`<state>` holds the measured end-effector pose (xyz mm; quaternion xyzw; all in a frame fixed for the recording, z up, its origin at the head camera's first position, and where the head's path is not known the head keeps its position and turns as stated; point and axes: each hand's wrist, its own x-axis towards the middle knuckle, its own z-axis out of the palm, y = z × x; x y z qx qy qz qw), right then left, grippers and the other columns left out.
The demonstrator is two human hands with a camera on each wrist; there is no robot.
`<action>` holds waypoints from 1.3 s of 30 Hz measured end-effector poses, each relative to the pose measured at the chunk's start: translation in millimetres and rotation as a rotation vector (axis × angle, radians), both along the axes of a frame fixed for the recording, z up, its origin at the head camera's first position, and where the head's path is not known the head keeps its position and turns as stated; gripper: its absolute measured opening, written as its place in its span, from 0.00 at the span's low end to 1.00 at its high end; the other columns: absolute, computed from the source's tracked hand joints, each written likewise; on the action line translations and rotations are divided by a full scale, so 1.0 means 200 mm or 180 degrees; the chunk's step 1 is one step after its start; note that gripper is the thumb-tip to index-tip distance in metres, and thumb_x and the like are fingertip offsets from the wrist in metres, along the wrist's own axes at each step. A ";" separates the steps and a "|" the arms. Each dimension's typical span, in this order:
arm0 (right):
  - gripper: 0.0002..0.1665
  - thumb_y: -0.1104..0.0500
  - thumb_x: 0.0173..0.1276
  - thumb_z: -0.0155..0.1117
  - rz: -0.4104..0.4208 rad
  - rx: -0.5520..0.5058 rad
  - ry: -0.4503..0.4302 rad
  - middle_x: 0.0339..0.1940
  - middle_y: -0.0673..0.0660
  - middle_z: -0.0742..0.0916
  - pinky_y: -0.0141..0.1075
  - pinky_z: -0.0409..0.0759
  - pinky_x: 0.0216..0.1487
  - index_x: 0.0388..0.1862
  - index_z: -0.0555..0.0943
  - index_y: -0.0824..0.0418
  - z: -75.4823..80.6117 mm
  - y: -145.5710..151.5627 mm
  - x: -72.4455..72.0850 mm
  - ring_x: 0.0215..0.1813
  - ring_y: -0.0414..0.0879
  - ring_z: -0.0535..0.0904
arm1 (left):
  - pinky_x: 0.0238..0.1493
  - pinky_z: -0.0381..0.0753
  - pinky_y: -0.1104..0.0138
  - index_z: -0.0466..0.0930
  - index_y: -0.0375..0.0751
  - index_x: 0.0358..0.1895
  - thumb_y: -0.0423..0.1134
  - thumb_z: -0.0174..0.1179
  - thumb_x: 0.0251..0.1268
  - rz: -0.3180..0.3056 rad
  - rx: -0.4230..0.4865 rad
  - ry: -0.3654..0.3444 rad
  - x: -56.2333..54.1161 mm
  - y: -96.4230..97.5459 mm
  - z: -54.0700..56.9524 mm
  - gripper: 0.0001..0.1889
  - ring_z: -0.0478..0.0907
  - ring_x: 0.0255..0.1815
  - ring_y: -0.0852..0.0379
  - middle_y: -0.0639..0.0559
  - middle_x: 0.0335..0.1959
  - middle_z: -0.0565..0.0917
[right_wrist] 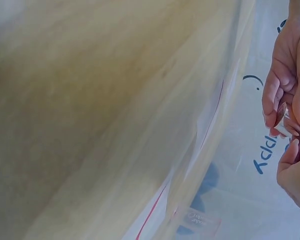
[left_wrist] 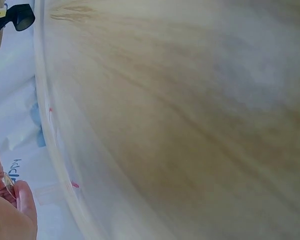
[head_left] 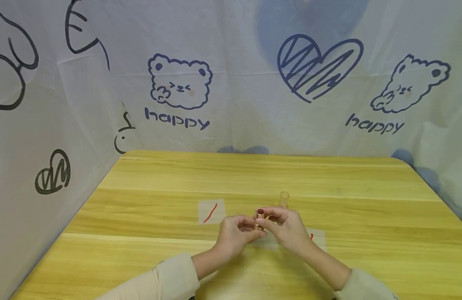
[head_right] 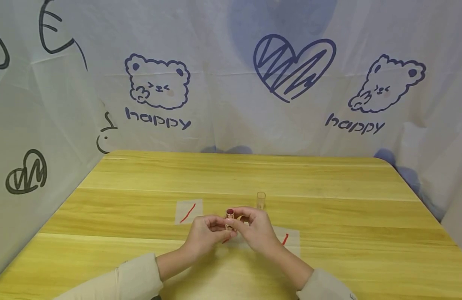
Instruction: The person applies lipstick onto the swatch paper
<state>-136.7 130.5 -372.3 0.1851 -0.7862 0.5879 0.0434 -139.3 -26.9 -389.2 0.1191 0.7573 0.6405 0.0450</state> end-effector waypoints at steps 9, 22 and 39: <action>0.13 0.67 0.54 0.69 -0.0681 -0.0264 -0.0194 0.37 0.64 0.86 0.24 0.79 0.36 0.39 0.81 0.70 -0.01 -0.04 0.02 0.33 0.34 0.77 | 0.33 0.84 0.73 0.84 0.30 0.34 0.34 0.72 0.46 0.0185 0.0020 -0.0202 -0.01 0.03 0.01 0.13 0.85 0.33 0.54 0.39 0.32 0.86; 0.10 0.69 0.51 0.70 -0.0802 -0.0407 -0.0162 0.34 0.65 0.86 0.23 0.78 0.33 0.33 0.81 0.70 -0.01 -0.06 0.02 0.31 0.35 0.77 | 0.34 0.84 0.73 0.83 0.28 0.36 0.32 0.71 0.47 0.0090 -0.0012 -0.0132 -0.01 0.03 0.00 0.13 0.85 0.33 0.52 0.38 0.33 0.86; 0.11 0.68 0.56 0.67 -0.0225 -0.0086 0.0210 0.33 0.67 0.86 0.27 0.82 0.34 0.37 0.81 0.74 -0.01 -0.01 0.00 0.33 0.31 0.79 | 0.35 0.84 0.73 0.83 0.28 0.35 0.31 0.70 0.47 -0.0075 -0.0045 -0.0070 -0.02 0.02 0.00 0.12 0.85 0.33 0.51 0.37 0.33 0.86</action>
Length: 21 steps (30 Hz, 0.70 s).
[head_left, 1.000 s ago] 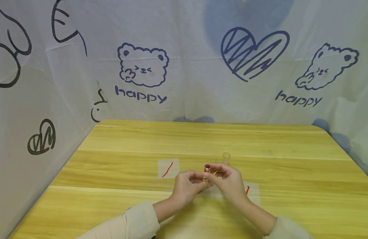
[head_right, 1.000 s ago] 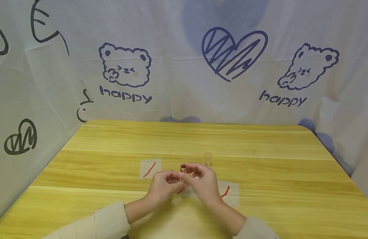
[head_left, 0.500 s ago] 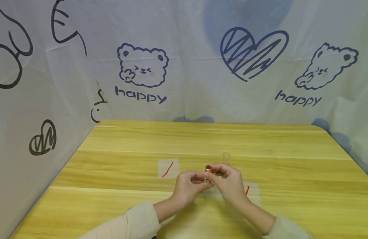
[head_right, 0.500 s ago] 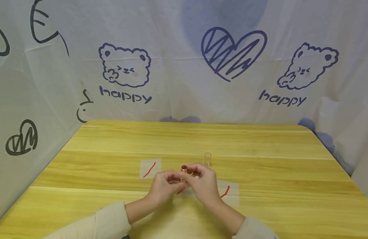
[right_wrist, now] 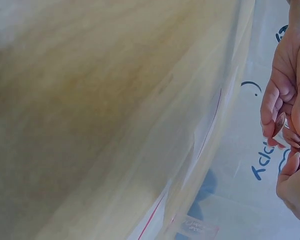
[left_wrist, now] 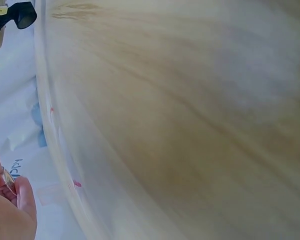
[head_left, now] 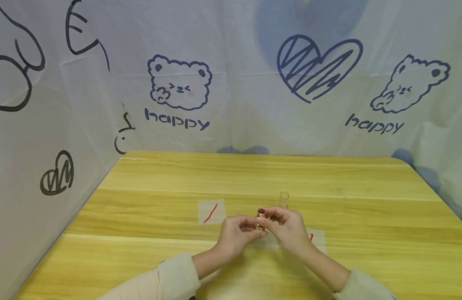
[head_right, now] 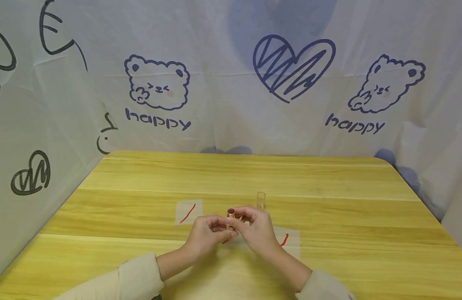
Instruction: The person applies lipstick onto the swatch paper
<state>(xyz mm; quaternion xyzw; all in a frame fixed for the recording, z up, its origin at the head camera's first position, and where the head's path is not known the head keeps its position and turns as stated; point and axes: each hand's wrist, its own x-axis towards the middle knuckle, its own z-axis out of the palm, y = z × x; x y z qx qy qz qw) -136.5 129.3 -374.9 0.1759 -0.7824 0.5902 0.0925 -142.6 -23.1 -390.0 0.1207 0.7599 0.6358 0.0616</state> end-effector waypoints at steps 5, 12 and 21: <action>0.12 0.66 0.61 0.63 0.0264 0.0066 0.0062 0.35 0.68 0.86 0.27 0.82 0.38 0.40 0.80 0.75 0.00 0.02 -0.01 0.36 0.30 0.80 | 0.36 0.84 0.73 0.82 0.26 0.34 0.29 0.69 0.47 -0.0088 0.0039 0.0041 0.00 -0.01 0.00 0.11 0.85 0.34 0.49 0.35 0.34 0.85; 0.14 0.64 0.64 0.60 0.0494 0.0169 -0.0078 0.38 0.68 0.86 0.27 0.82 0.42 0.44 0.78 0.76 -0.01 0.05 -0.01 0.39 0.31 0.81 | 0.36 0.84 0.74 0.81 0.26 0.34 0.29 0.69 0.46 -0.0084 0.0016 0.0036 0.01 -0.02 0.00 0.12 0.84 0.34 0.49 0.36 0.34 0.85; 0.16 0.64 0.59 0.66 0.0053 -0.0083 -0.0354 0.39 0.59 0.87 0.26 0.82 0.38 0.45 0.80 0.74 0.01 0.01 0.00 0.36 0.32 0.80 | 0.35 0.84 0.73 0.83 0.30 0.34 0.34 0.71 0.45 0.0060 -0.0042 -0.0035 0.01 -0.01 0.01 0.13 0.85 0.34 0.52 0.39 0.34 0.86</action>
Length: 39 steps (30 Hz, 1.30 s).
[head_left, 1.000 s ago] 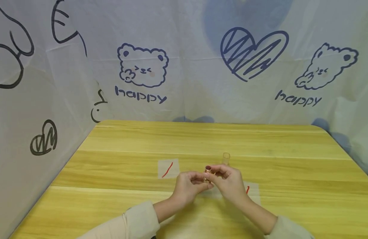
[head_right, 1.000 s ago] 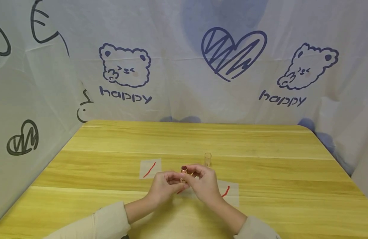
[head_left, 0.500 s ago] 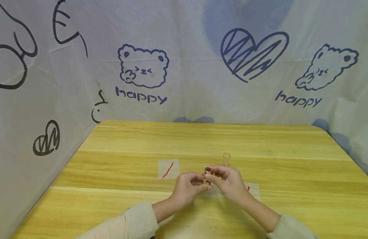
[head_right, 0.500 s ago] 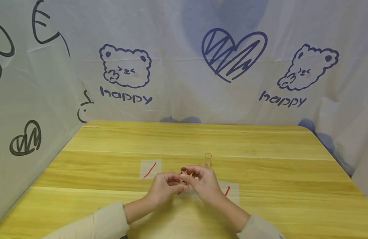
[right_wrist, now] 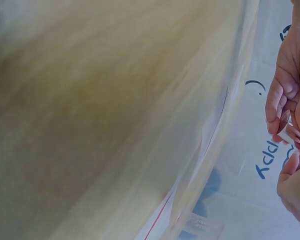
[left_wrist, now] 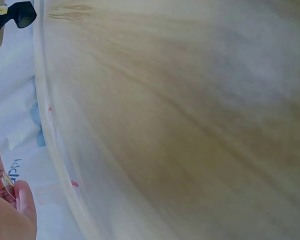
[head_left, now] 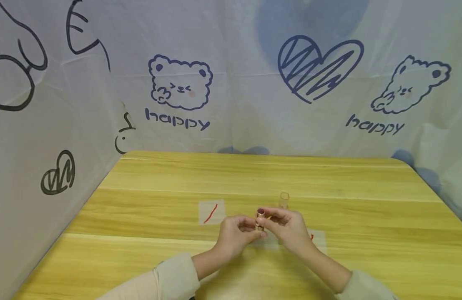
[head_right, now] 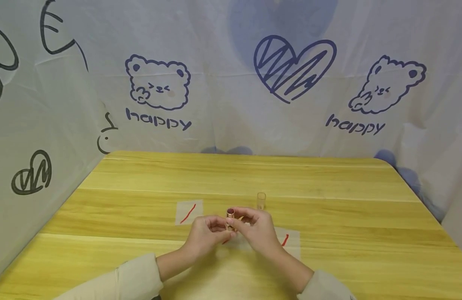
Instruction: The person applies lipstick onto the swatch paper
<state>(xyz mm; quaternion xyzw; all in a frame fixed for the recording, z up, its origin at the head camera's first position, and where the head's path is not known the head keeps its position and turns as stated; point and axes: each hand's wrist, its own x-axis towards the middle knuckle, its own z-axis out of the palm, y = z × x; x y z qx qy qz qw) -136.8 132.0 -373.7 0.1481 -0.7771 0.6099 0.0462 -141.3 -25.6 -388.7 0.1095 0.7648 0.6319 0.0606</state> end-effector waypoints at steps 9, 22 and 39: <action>0.13 0.67 0.54 0.69 -0.0209 -0.0196 0.0137 0.32 0.35 0.85 0.25 0.81 0.34 0.38 0.82 0.72 -0.01 -0.01 0.00 0.33 0.33 0.79 | 0.34 0.84 0.73 0.83 0.30 0.34 0.34 0.72 0.45 0.0118 0.0009 -0.0005 -0.01 0.01 -0.01 0.13 0.85 0.33 0.53 0.40 0.33 0.86; 0.11 0.68 0.53 0.69 -0.0265 -0.0165 0.0123 0.38 0.67 0.85 0.24 0.80 0.35 0.35 0.79 0.72 -0.01 -0.03 0.00 0.33 0.34 0.78 | 0.32 0.83 0.74 0.83 0.29 0.32 0.34 0.72 0.44 0.0164 -0.0039 0.0162 0.01 0.02 -0.01 0.13 0.85 0.31 0.53 0.38 0.31 0.86; 0.11 0.66 0.58 0.66 0.0062 0.0145 0.0309 0.35 0.65 0.86 0.28 0.82 0.35 0.39 0.81 0.72 0.00 0.01 0.00 0.34 0.33 0.79 | 0.32 0.83 0.75 0.82 0.27 0.33 0.31 0.71 0.45 -0.0070 -0.0025 0.0255 0.00 0.00 -0.01 0.12 0.85 0.31 0.49 0.36 0.31 0.85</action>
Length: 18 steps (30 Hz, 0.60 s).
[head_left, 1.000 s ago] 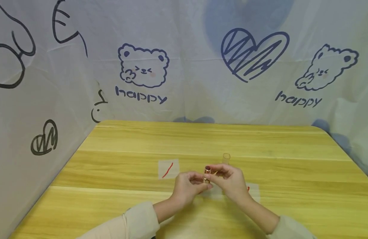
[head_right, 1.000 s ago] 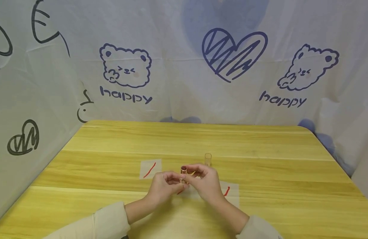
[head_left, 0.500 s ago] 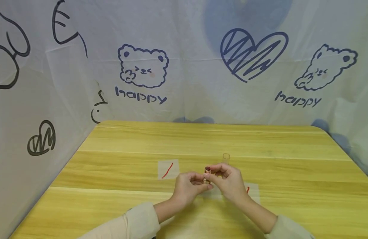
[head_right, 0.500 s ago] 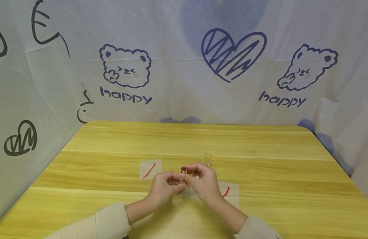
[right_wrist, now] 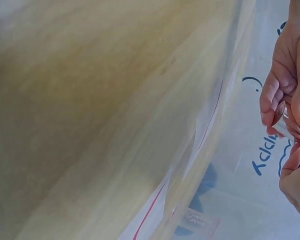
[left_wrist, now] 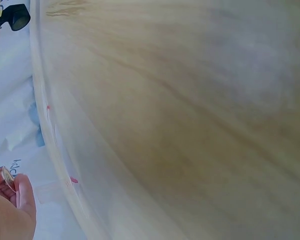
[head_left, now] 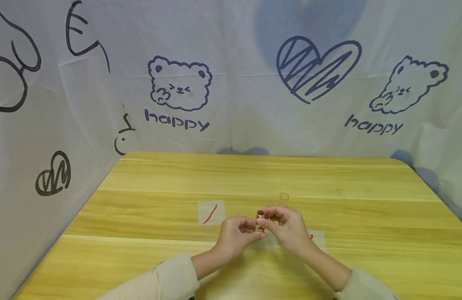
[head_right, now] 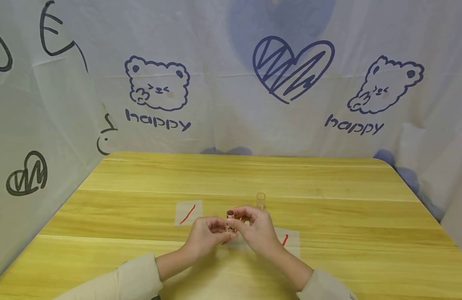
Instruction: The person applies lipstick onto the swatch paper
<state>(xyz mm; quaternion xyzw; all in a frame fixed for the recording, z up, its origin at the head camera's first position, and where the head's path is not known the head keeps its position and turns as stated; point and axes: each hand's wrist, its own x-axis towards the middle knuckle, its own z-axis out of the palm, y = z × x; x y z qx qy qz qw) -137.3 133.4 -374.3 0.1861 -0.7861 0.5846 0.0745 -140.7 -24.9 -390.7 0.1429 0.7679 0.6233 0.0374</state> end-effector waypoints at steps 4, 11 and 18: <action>0.11 0.66 0.59 0.65 0.0076 0.0030 0.0060 0.34 0.65 0.86 0.29 0.82 0.36 0.39 0.81 0.72 0.00 0.01 -0.01 0.33 0.33 0.80 | 0.33 0.83 0.75 0.82 0.27 0.33 0.31 0.70 0.46 -0.0038 0.0003 0.0001 0.00 0.00 0.00 0.12 0.84 0.32 0.49 0.36 0.31 0.85; 0.12 0.64 0.59 0.66 0.0124 0.0139 -0.0006 0.35 0.64 0.87 0.28 0.82 0.36 0.40 0.81 0.71 0.00 0.01 -0.02 0.32 0.33 0.79 | 0.34 0.83 0.74 0.82 0.27 0.34 0.31 0.71 0.45 0.0023 -0.0075 -0.0050 0.00 -0.01 0.00 0.13 0.84 0.33 0.50 0.37 0.33 0.85; 0.15 0.60 0.60 0.65 -0.0021 0.0389 -0.0138 0.42 0.63 0.87 0.24 0.77 0.31 0.45 0.82 0.67 0.03 0.07 -0.07 0.36 0.31 0.78 | 0.33 0.84 0.74 0.81 0.28 0.34 0.32 0.71 0.46 0.0210 0.0032 -0.0145 -0.02 0.00 0.00 0.13 0.85 0.33 0.52 0.38 0.32 0.86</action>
